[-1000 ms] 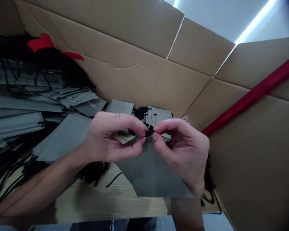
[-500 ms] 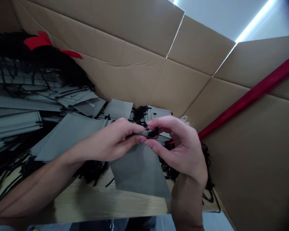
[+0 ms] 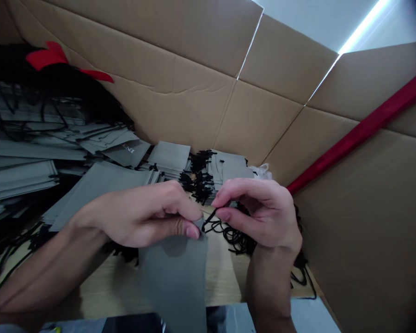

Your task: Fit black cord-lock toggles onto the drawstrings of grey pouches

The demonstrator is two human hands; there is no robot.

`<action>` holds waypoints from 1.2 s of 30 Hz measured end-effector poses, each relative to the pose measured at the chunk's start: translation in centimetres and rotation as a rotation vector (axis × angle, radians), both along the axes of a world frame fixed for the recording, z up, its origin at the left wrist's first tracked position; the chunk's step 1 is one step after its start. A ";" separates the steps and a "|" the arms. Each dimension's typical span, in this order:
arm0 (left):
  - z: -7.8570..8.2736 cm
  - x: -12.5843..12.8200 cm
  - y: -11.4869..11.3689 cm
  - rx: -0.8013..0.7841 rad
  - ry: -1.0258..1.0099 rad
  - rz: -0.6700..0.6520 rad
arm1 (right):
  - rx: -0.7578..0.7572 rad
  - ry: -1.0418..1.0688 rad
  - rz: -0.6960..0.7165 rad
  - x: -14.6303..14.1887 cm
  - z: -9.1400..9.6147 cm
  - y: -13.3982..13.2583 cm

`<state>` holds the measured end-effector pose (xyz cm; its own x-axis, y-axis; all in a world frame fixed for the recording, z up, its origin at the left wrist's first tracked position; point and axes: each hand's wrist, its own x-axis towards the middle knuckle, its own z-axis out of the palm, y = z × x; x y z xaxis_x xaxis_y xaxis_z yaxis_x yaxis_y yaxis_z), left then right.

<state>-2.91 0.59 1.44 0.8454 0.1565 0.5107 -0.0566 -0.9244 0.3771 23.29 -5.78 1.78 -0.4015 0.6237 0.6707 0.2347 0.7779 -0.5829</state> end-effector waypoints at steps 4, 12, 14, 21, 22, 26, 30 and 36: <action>0.9 0.0 0.2 -0.196 0.104 -0.013 | -0.031 0.071 -0.052 -0.4 -0.4 0.0; 1.0 0.1 0.0 -0.265 0.130 0.040 | -0.106 0.187 -0.083 -1.3 -0.2 -0.9; 0.9 0.0 -0.1 -0.262 0.130 0.051 | -0.102 0.185 -0.107 -1.3 0.0 -1.1; 0.8 0.3 -0.2 -0.243 0.104 0.106 | -0.117 0.184 -0.163 -1.5 0.2 -1.2; 0.8 0.4 -0.2 -0.243 0.090 0.119 | -0.125 0.196 -0.163 -1.6 0.2 -1.1; 0.8 0.6 -0.2 -0.249 0.059 0.138 | -0.142 0.208 -0.184 -1.7 0.2 -0.8; 0.8 0.5 -0.1 -0.254 0.080 0.114 | -0.137 0.193 -0.185 -1.6 0.2 -0.7; 0.8 0.4 0.1 -0.208 0.097 0.114 | -0.124 0.115 -0.210 -1.0 0.0 -0.8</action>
<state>-2.52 0.70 2.22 0.8598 0.3465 0.3750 0.0890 -0.8249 0.5582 22.30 -6.56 1.76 -0.1806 0.7653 0.6178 0.3101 0.6404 -0.7027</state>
